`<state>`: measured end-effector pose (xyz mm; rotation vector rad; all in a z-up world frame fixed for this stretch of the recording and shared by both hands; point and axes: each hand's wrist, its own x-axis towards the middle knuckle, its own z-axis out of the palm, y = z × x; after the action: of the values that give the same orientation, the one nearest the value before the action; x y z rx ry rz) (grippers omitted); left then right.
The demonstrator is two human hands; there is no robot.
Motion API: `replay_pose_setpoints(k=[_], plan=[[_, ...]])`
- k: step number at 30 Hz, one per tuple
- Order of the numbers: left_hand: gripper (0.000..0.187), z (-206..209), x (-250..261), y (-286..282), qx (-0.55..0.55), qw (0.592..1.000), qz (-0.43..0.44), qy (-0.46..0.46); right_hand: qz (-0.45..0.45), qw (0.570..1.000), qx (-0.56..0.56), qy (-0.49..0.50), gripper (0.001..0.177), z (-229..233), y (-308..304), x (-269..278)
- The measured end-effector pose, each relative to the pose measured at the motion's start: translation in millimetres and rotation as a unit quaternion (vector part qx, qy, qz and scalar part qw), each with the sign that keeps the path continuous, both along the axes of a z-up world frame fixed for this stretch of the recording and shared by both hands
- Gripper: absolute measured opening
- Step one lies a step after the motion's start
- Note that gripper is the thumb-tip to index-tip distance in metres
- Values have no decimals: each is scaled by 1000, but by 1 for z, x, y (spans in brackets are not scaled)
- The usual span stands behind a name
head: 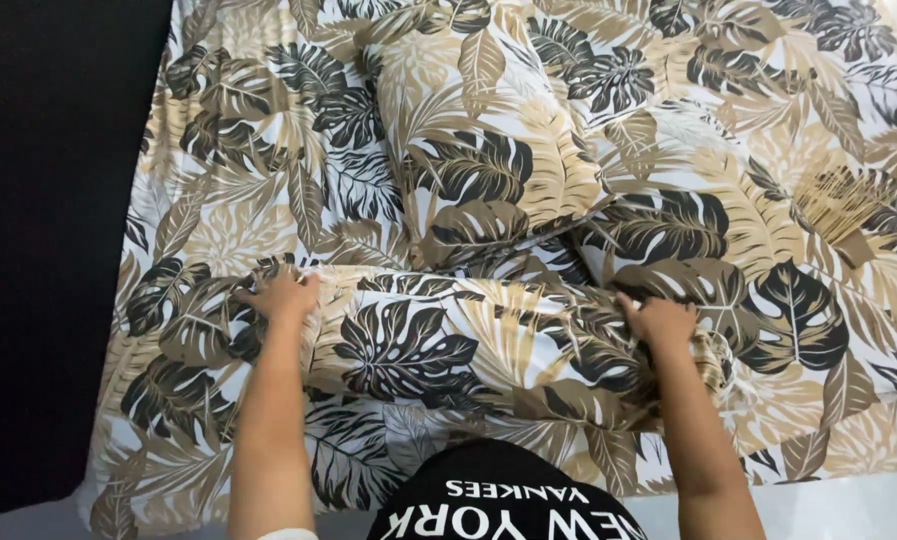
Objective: Putting a patterned pillowcase onto a long bolster pillow and tying the drawstring ends.
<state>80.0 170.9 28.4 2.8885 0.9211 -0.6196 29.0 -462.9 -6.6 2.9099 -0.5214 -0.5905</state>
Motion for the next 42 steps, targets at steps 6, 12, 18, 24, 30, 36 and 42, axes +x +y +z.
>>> replay_pose_setpoints(k=[6, 12, 18, 24, 30, 36, 42], plan=[[61, -52, 54, -6, -82, 977, -187, -66, 90, 961, 262, 4, 113, 4, 37, 42], [67, -21, 14, -30, -53, 973, -223, -41, 40, 984, 169, 41, 103, 4, 65, 33], [70, -13, -39, -12, -138, 974, -143, -108, 32, 969, 226, -97, 68, 7, 63, 0], [53, -12, -64, 15, -89, 881, -258, -387, 127, 896, 252, -344, 45, 19, 47, -28], [38, -13, -77, 66, 32, 736, -347, -581, 256, 714, 223, -612, 47, 30, 39, -34], [43, -40, -96, 92, 68, 716, -360, -594, 360, 670, 179, -624, 38, -32, 37, -34], [26, -88, -134, 57, 126, 870, -62, -473, 139, 893, 300, -307, 56, -13, 84, -74]])
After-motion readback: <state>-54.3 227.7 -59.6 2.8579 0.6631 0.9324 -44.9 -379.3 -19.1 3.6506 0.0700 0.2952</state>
